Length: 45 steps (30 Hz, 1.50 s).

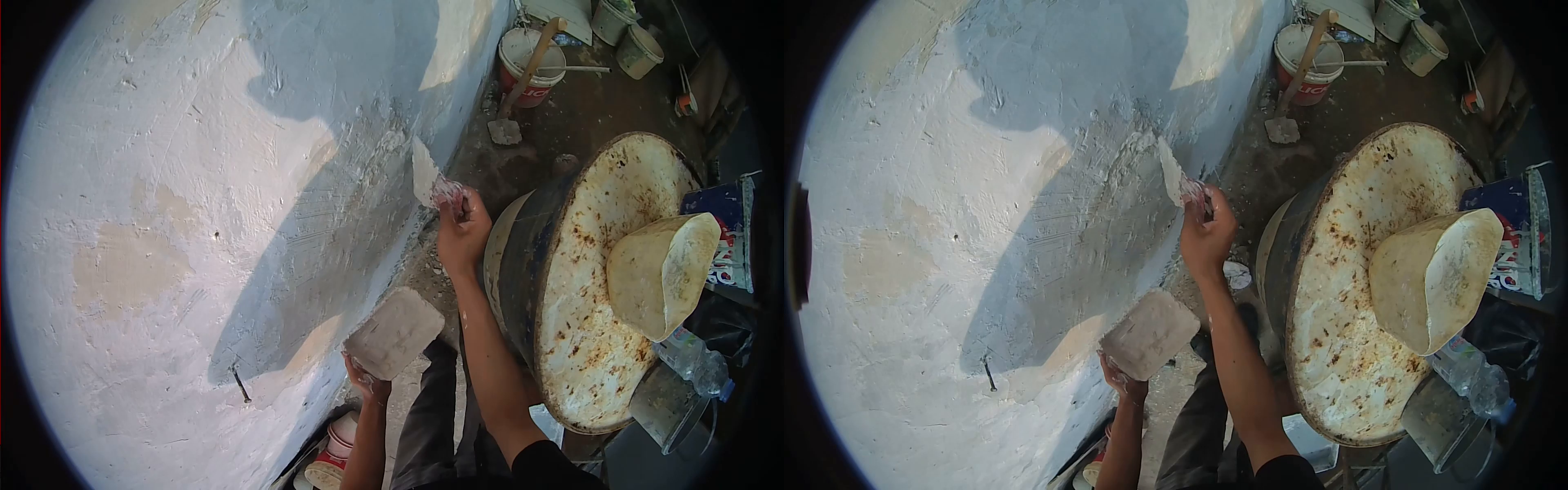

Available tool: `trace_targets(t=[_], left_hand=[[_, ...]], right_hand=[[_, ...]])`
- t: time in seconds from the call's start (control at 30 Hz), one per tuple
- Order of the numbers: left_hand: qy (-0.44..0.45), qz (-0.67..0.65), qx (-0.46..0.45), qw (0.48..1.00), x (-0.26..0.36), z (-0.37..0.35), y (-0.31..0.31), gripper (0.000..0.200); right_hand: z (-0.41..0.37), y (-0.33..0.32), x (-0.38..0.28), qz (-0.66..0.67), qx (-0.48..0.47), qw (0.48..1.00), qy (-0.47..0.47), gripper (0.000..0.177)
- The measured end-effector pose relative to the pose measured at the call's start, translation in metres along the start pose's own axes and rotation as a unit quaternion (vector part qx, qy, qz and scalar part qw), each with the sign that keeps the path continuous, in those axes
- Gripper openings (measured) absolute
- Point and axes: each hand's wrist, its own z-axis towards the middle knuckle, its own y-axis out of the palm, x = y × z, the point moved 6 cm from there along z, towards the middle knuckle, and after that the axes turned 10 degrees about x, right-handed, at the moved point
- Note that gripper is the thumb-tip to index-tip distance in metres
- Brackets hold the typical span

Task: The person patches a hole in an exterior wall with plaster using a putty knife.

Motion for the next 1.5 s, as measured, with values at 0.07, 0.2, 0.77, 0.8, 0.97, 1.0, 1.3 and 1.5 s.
trace_targets(t=[0.07,0.2,0.77,0.8,0.97,1.0,1.3,1.5], left_hand=[[0.023,0.02,-0.011,0.999,0.003,-0.003,0.002,0.06],[-0.054,-0.092,-0.007,0.994,-0.008,-0.003,-0.01,0.061],[-0.069,-0.095,0.013,0.993,-0.016,-0.016,-0.021,0.06],[-0.123,-0.145,0.022,0.981,-0.015,-0.015,-0.019,0.06],[-0.213,-0.205,0.069,0.953,-0.023,-0.018,-0.02,0.062],[-0.222,-0.219,0.068,0.948,-0.023,-0.019,-0.021,0.063],[-0.142,-0.159,0.02,0.977,-0.029,-0.022,-0.029,0.064],[-0.108,-0.07,0.022,0.991,-0.02,-0.022,-0.029,0.061]], right_hand=[[0.032,0.012,0.009,0.054,0.039,0.998,-0.02,0.014],[0.06,0.043,0.022,0.08,-0.008,0.995,-0.056,0.016],[-0.017,0.048,0.01,0.108,-0.123,0.986,0.031,0.019],[-0.022,0.048,0.008,0.104,-0.126,0.986,0.028,0.019],[-0.046,0.049,0.004,0.121,-0.129,0.984,0.024,0.017],[-0.051,0.049,0.001,0.118,-0.128,0.985,0.018,0.017],[-0.092,0.035,-0.018,0.079,-0.135,0.987,0.038,0.015],[-0.064,0.016,0.001,0.239,0.016,0.955,0.178,0.017]])
